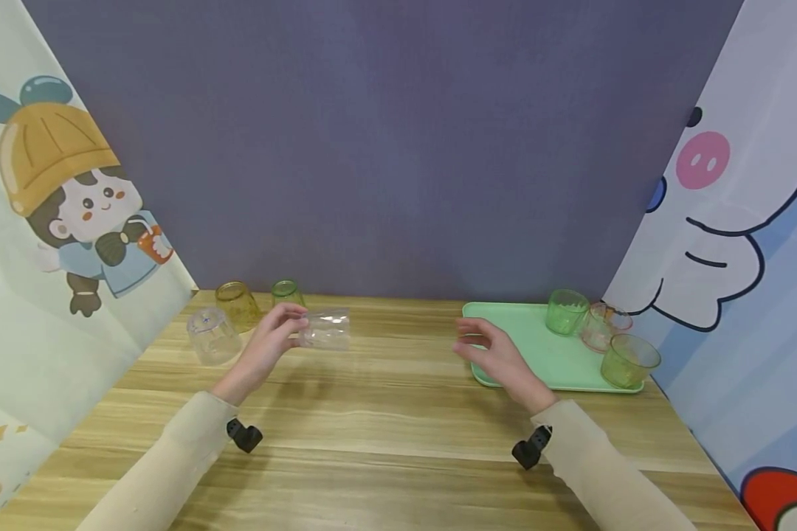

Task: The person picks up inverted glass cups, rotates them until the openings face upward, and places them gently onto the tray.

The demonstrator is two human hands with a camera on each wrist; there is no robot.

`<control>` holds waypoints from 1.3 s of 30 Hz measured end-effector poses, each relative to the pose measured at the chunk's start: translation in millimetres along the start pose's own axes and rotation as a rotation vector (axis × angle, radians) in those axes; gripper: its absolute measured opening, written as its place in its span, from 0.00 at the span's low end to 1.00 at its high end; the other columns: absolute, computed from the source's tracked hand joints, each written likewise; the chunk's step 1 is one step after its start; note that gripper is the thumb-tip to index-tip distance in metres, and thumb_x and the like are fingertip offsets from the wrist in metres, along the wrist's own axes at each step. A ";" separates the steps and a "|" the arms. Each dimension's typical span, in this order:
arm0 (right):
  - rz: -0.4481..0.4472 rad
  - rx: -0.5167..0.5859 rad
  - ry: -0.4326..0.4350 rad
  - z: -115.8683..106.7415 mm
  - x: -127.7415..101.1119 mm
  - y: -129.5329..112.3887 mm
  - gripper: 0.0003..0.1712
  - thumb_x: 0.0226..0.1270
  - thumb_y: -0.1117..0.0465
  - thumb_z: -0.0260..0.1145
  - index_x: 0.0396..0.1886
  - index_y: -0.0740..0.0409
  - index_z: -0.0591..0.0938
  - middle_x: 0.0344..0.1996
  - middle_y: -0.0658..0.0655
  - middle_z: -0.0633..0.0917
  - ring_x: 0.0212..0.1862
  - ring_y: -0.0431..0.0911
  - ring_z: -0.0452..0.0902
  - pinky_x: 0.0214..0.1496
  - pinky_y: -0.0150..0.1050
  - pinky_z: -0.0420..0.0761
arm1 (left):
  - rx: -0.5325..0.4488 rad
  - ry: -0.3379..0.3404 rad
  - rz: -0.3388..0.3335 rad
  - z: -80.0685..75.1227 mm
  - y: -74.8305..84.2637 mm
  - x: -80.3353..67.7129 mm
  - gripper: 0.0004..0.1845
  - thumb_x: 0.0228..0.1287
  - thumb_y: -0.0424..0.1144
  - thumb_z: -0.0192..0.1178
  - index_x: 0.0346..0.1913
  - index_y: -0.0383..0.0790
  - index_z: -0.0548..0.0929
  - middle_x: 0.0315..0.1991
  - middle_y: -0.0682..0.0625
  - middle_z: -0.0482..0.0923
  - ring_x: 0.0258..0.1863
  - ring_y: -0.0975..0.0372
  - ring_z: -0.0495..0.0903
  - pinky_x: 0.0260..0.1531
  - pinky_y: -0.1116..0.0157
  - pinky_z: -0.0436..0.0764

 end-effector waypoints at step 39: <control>-0.053 0.018 -0.050 25.8 -5.4 -20.6 0.31 0.73 0.57 0.67 0.72 0.61 0.70 0.66 0.64 0.74 0.67 0.62 0.70 0.58 0.38 0.81 | 0.004 -0.043 0.053 23.2 19.0 -8.3 0.19 0.73 0.36 0.56 0.61 0.29 0.73 0.55 0.39 0.74 0.52 0.52 0.76 0.50 0.58 0.83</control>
Point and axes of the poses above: each hand's wrist, its own x-axis towards the middle knuckle, its own z-axis out of the palm, y = z × x, the point moved 9 cm from there along x, towards the middle knuckle
